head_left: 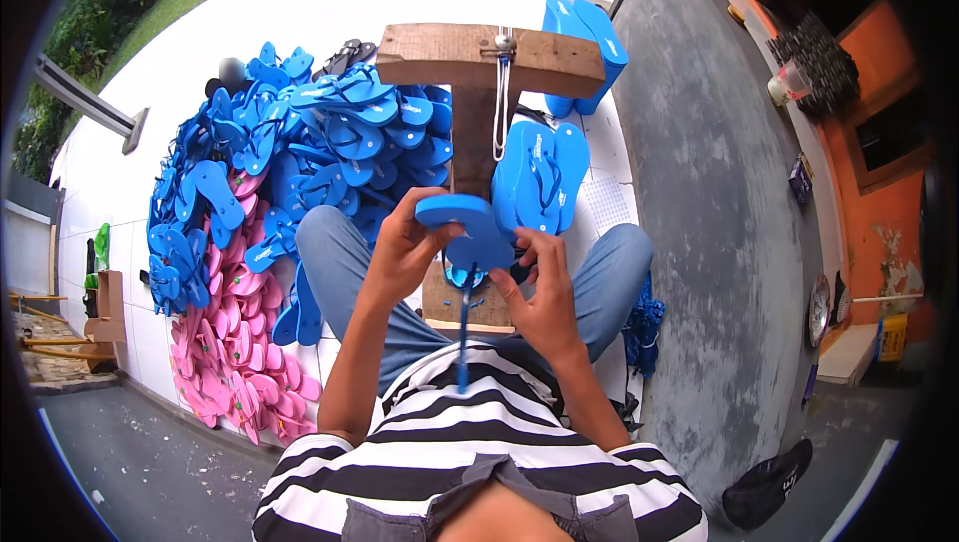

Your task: The person assembles flip-flops by inserting blue straps through the holes of a blue sole using a metal hook tool.

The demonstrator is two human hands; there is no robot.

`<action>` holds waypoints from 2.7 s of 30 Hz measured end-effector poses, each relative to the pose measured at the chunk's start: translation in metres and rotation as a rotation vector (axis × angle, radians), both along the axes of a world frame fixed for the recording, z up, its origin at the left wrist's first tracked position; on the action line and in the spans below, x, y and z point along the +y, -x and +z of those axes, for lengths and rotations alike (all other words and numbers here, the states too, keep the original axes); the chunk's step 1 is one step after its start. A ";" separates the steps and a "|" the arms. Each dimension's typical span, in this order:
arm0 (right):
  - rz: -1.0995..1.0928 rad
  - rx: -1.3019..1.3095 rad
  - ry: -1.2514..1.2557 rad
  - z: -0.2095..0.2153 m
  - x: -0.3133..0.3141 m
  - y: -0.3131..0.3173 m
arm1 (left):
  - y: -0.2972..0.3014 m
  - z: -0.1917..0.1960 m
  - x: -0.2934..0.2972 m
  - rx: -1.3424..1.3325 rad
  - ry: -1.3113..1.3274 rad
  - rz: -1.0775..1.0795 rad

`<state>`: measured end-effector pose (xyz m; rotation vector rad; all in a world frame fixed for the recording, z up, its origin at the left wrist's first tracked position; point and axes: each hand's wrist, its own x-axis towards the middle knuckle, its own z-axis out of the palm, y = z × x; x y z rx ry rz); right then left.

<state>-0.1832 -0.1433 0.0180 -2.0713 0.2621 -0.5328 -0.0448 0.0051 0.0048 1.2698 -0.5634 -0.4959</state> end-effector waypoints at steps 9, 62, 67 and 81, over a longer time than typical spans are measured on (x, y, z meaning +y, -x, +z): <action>-0.039 -0.377 0.152 0.026 -0.021 -0.048 | -0.015 0.037 -0.028 -0.767 0.206 0.046; 0.111 -0.223 -1.111 0.018 -0.032 -0.104 | -0.014 0.032 -0.011 -0.895 -0.231 0.376; 0.439 -0.178 -1.300 0.047 -0.028 -0.100 | -0.012 0.027 -0.002 -0.791 -0.214 0.389; 0.282 -0.128 -1.039 0.018 -0.041 -0.107 | -0.005 0.022 0.003 -0.870 -0.253 0.359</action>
